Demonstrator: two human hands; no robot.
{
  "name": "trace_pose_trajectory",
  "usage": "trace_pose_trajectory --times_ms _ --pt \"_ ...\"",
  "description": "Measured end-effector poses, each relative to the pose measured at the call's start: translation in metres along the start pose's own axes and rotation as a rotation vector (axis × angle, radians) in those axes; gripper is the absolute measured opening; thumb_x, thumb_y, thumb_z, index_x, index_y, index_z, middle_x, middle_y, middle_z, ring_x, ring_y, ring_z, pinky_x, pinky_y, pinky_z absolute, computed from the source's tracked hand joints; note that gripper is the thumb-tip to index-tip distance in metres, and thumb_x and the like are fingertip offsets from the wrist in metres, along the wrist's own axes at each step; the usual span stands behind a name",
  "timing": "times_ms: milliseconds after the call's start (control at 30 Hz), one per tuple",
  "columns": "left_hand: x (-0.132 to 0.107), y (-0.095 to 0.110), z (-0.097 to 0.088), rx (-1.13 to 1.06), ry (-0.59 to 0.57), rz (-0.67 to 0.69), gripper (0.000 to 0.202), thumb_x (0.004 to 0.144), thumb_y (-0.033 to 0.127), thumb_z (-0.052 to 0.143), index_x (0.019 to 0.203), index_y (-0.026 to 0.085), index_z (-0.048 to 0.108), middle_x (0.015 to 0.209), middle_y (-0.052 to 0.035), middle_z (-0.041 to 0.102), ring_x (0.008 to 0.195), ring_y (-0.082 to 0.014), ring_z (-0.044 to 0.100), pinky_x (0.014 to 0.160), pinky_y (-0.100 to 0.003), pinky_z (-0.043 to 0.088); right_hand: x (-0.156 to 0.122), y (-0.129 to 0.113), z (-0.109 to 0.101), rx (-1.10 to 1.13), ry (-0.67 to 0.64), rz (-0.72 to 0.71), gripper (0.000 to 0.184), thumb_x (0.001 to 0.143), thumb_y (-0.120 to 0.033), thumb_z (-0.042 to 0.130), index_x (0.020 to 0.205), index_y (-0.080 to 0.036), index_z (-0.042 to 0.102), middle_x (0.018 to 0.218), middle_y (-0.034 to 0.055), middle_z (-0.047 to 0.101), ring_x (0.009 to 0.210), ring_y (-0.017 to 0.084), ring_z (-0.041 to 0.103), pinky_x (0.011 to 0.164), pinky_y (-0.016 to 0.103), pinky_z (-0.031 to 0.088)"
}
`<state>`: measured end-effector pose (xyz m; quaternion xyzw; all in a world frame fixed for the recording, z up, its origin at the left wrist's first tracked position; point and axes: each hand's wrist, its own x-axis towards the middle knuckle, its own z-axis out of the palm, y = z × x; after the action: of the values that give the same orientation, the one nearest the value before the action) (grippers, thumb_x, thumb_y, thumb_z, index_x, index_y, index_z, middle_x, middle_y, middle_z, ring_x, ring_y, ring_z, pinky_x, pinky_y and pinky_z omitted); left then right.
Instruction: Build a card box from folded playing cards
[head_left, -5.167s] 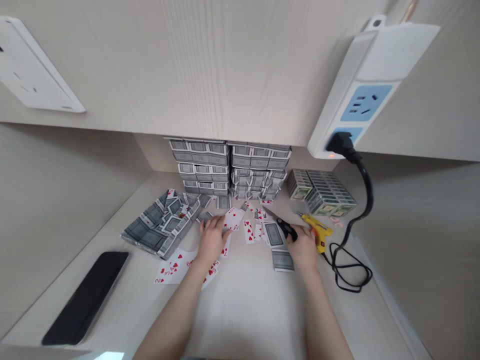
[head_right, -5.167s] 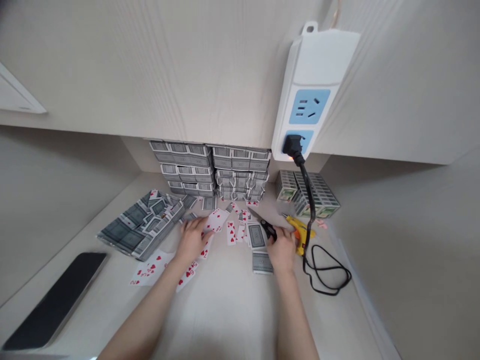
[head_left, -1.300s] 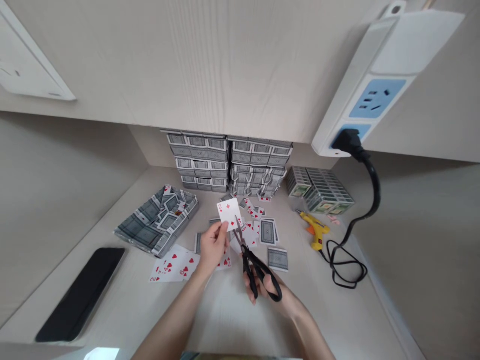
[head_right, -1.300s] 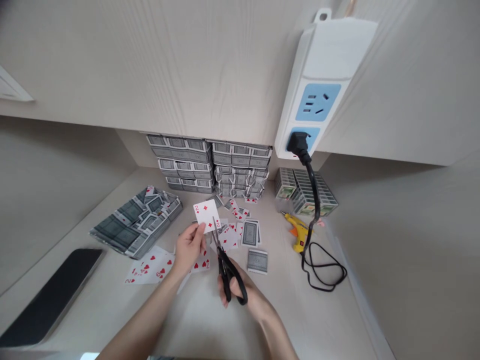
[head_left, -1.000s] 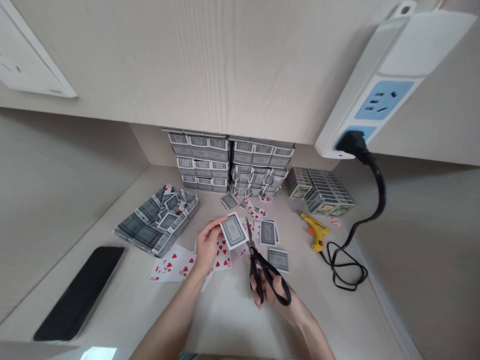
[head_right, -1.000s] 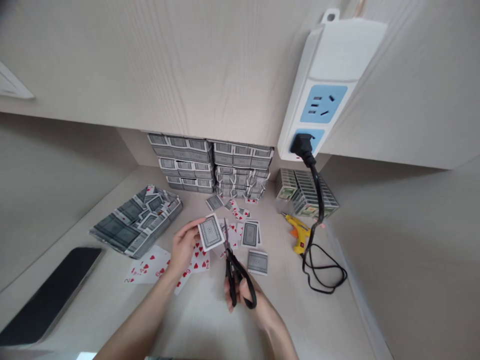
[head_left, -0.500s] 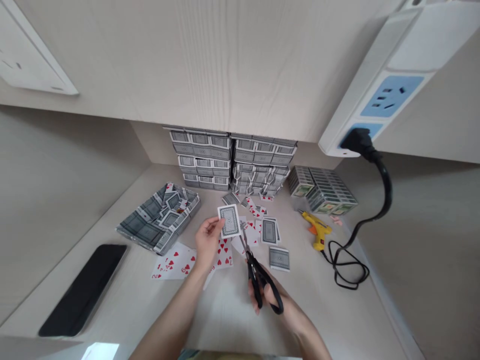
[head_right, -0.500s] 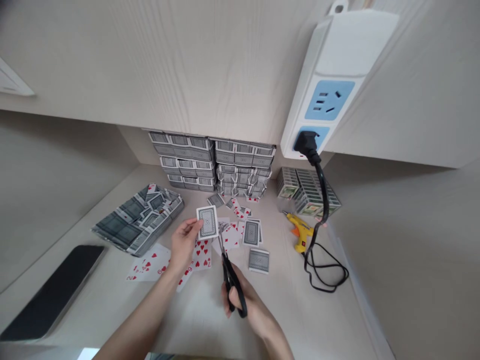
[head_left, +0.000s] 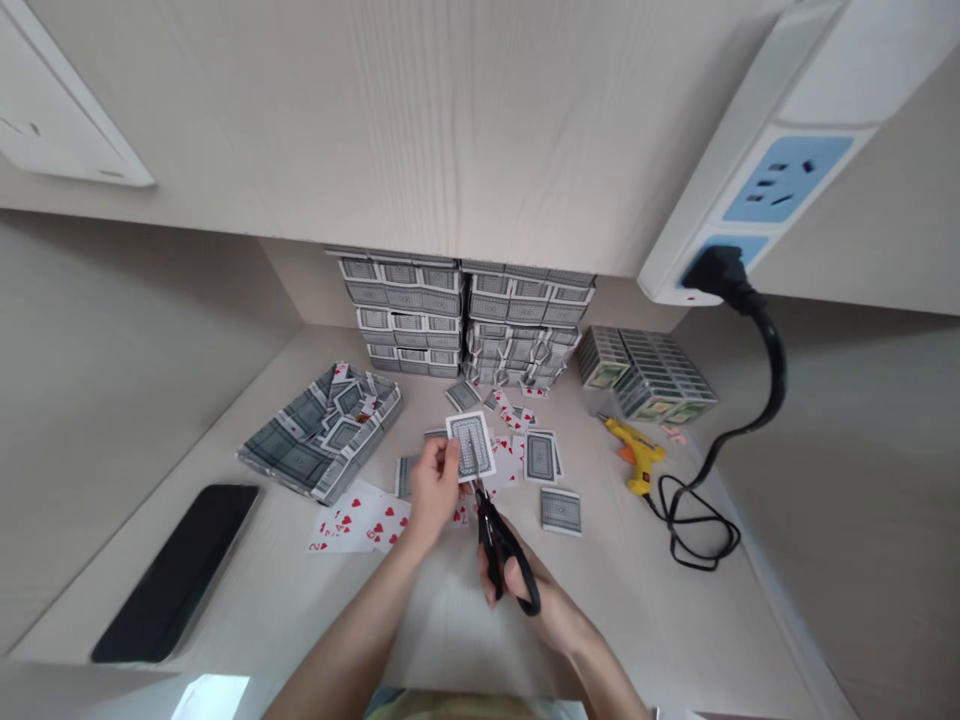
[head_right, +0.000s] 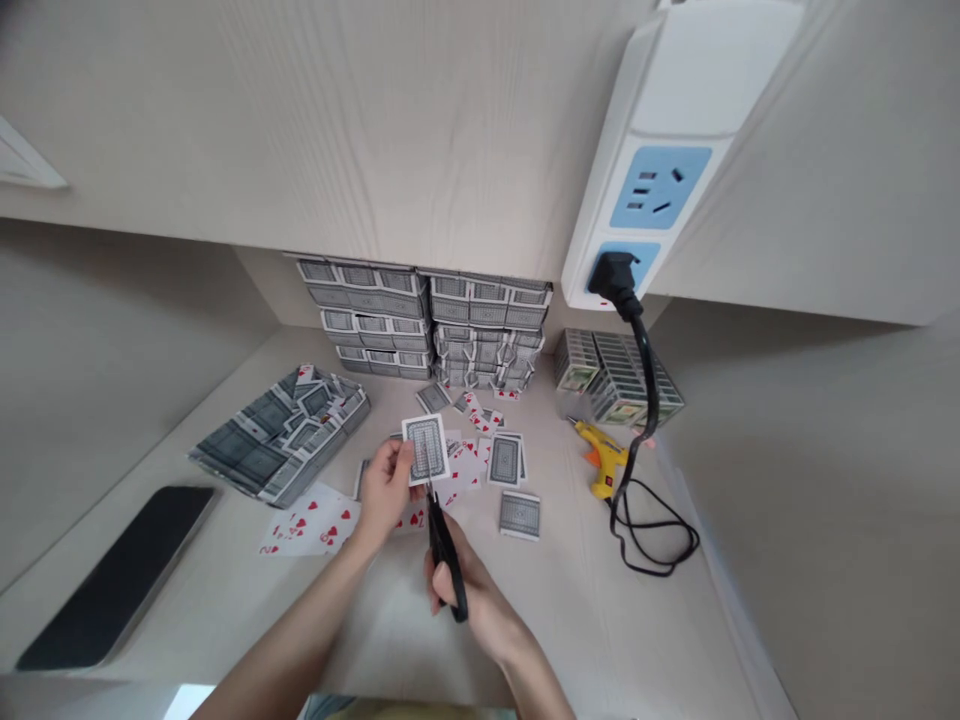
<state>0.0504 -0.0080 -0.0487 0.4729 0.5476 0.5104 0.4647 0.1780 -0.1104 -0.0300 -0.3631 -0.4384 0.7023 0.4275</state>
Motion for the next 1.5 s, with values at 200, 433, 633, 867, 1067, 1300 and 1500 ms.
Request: trace_pose_trajectory --times_ms 200,433,633,867,1067,1300,1500 --pt "-0.001 -0.001 0.000 0.084 -0.018 0.027 0.032 0.083 0.050 0.037 0.072 0.020 0.044 0.038 0.0063 0.048 0.032 -0.0112 0.046 0.036 -0.019 0.034 0.001 0.002 0.000 0.000 0.011 0.001 0.075 0.071 -0.065 0.049 0.129 -0.021 0.034 0.078 0.0013 0.046 0.056 0.010 0.041 0.055 0.025 0.037" --pt "-0.003 0.003 0.001 0.083 -0.009 0.042 0.032 0.082 0.049 0.039 0.071 0.020 0.044 0.039 0.0071 0.046 0.032 -0.0104 0.045 0.036 -0.019 0.033 0.001 0.004 0.000 -0.007 -0.011 -0.028 0.072 0.074 -0.064 0.045 0.130 -0.020 0.033 0.082 0.0032 0.049 0.054 0.010 0.040 0.055 0.026 0.037" --pt "-0.003 0.002 0.001 0.079 0.018 0.035 0.033 0.081 0.050 0.041 0.067 0.020 0.044 0.039 0.0072 0.044 0.032 -0.0094 0.045 0.037 -0.019 0.033 0.001 0.002 0.002 -0.015 0.002 -0.037 0.075 0.071 -0.067 0.046 0.129 -0.020 0.034 0.080 0.0026 0.048 0.054 0.010 0.039 0.054 0.026 0.035" --pt "-0.007 0.011 0.000 0.081 -0.019 -0.020 0.036 0.079 0.053 0.042 0.063 0.020 0.043 0.033 0.0084 0.041 0.024 -0.0096 0.040 0.028 -0.019 0.028 0.002 -0.004 0.010 -0.026 0.053 -0.024 0.075 0.071 -0.066 0.046 0.129 -0.021 0.035 0.077 0.0012 0.045 0.054 0.009 0.036 0.052 0.025 0.034" --pt "-0.007 0.011 -0.002 0.040 -0.047 -0.034 0.036 0.076 0.054 0.046 0.064 0.019 0.048 0.033 0.0080 0.041 0.024 -0.0095 0.042 0.026 -0.018 0.027 0.001 -0.004 0.012 -0.033 0.067 0.010 0.076 0.070 -0.067 0.046 0.129 -0.022 0.034 0.072 -0.0009 0.042 0.052 0.009 0.032 0.050 0.024 0.032" --pt "-0.007 0.013 -0.002 0.045 -0.040 -0.025 0.036 0.077 0.054 0.045 0.065 0.020 0.046 0.032 0.0080 0.041 0.023 -0.0099 0.041 0.026 -0.019 0.027 0.003 -0.004 0.014 -0.018 0.087 0.024 0.074 0.068 -0.067 0.049 0.126 -0.023 0.036 0.074 -0.0008 0.041 0.052 0.008 0.031 0.049 0.023 0.029" --pt "-0.008 0.014 -0.002 0.035 -0.036 -0.031 0.036 0.077 0.053 0.045 0.064 0.020 0.046 0.033 0.0081 0.041 0.023 -0.0094 0.041 0.026 -0.018 0.026 0.003 -0.004 0.014 0.031 0.074 0.024 0.072 0.068 -0.064 0.053 0.125 -0.023 0.037 0.074 -0.0016 0.039 0.050 0.007 0.027 0.047 0.022 0.025"
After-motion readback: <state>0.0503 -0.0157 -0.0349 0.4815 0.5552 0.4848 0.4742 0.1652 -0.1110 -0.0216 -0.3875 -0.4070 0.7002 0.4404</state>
